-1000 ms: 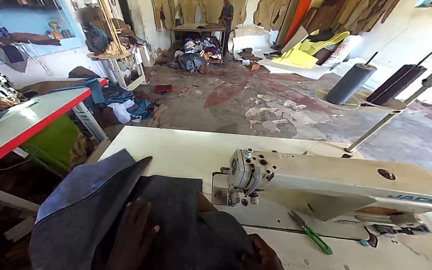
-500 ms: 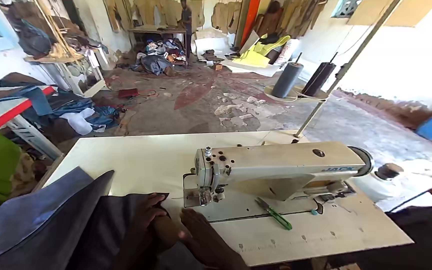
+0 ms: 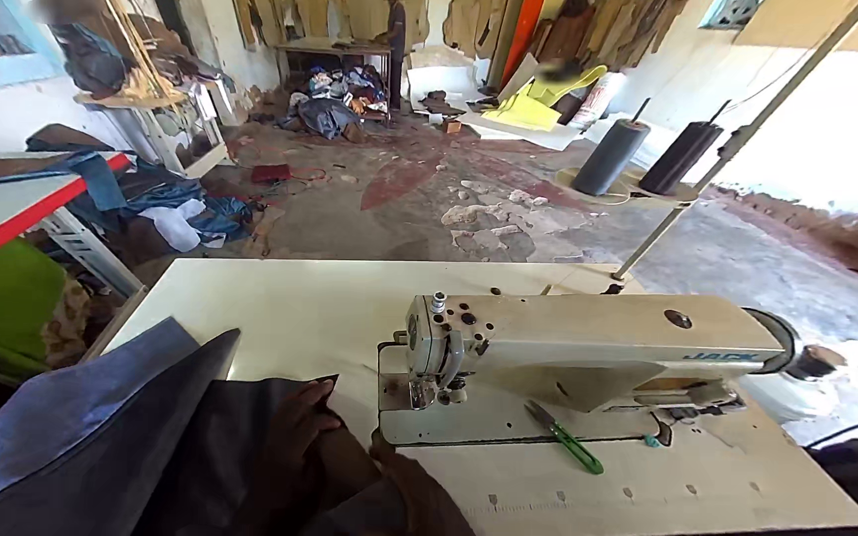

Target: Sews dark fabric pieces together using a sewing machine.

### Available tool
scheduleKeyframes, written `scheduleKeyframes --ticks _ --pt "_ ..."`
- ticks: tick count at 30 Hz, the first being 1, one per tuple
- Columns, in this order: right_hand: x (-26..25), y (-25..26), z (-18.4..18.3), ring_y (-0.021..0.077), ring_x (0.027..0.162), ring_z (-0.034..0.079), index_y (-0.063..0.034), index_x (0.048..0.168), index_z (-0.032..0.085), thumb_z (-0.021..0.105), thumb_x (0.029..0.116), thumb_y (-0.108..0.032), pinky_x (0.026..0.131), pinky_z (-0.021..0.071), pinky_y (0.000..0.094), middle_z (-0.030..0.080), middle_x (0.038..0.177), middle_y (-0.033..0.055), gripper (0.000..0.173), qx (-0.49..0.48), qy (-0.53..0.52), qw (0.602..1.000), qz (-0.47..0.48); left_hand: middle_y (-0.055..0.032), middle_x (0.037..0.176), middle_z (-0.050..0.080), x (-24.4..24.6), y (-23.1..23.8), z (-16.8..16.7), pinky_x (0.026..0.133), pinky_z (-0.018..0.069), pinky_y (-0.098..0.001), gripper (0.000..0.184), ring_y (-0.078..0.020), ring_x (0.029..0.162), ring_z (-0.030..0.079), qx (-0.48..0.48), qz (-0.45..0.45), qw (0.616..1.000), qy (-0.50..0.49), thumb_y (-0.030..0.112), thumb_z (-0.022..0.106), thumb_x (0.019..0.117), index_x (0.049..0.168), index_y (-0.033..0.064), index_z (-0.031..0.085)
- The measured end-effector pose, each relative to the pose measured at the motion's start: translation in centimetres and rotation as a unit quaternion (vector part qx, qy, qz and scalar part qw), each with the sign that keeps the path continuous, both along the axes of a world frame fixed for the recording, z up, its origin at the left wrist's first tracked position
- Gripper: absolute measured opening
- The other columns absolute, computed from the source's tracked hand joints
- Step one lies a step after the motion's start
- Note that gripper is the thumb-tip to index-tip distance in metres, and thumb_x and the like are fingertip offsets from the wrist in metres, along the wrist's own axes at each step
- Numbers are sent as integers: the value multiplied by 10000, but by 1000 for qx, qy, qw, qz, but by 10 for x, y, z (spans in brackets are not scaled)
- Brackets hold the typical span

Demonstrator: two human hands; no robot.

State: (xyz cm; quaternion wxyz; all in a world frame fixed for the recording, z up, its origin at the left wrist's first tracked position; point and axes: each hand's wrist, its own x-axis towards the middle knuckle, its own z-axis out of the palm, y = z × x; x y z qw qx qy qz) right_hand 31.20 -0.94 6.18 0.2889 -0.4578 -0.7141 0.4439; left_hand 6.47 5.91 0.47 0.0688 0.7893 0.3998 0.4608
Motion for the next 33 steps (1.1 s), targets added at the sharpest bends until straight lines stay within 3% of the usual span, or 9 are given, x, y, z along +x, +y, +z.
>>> scheduleKeyframes --ticks 4,6,11,13,17,21,27,31,33 --pt "8 -30 -9 260 912 718 9 1122 724 752 913 -222 816 603 462 723 1029 149 313 47 -21 994 -99 -48 1499 552 8 14 12 1201 356 -530 174 -296 1478 398 -25 -58 998 20 289 555 995 1049 236 712" --pt "18 -32 -9 210 863 710 -4 998 737 735 919 -140 779 611 398 718 972 124 157 100 -1 987 -124 -17 1480 574 13 25 32 1221 317 -538 183 -285 1497 370 -48 -113 990 66 273 546 988 988 217 721" --pt "51 -40 1 128 905 750 6 1147 743 660 980 -121 854 622 343 778 1007 86 225 138 23 978 -153 47 1254 701 12 46 96 1232 286 -530 125 -175 1372 524 -86 -210 950 215 210 597 952 911 162 705" --pt "61 -43 -5 124 893 748 14 1182 732 608 1009 -126 836 620 328 777 1002 95 255 179 10 969 -171 0 1052 720 16 51 109 1188 353 -500 122 -173 1165 640 -110 -227 934 252 207 616 952 926 129 706" --pt "86 -57 -3 4 974 707 -7 1155 713 552 1031 -105 887 593 222 765 1050 18 225 247 60 926 -279 -51 860 685 25 57 117 866 516 -451 294 -207 849 657 -223 -251 893 299 385 615 1015 1026 107 707" --pt "110 -63 10 2 810 681 -69 1088 707 532 1020 -34 749 595 218 732 914 -77 191 131 234 888 -372 -62 838 656 41 56 111 704 513 -388 349 -167 748 611 -342 -296 855 254 418 656 989 1028 74 701" --pt "155 -45 -21 57 764 684 -19 1054 712 603 996 -104 701 591 245 726 872 8 150 118 86 883 -446 -89 896 667 88 53 86 752 521 -414 317 -190 789 623 -390 -328 828 234 365 625 1017 1130 76 688" --pt "157 -35 -19 306 1151 658 27 1328 624 665 944 -171 942 559 500 653 1299 200 435 226 -105 870 -425 -152 981 677 107 53 75 857 515 -558 367 -322 929 661 -348 -281 835 320 404 589 1029 1149 63 656" --pt "119 -31 2 308 1216 637 -21 1248 698 660 964 -229 1017 530 497 671 1300 170 353 264 -117 889 -356 -167 1043 687 111 51 74 895 515 -578 373 -339 982 670 -346 -266 841 321 389 603 1023 1171 51 658"
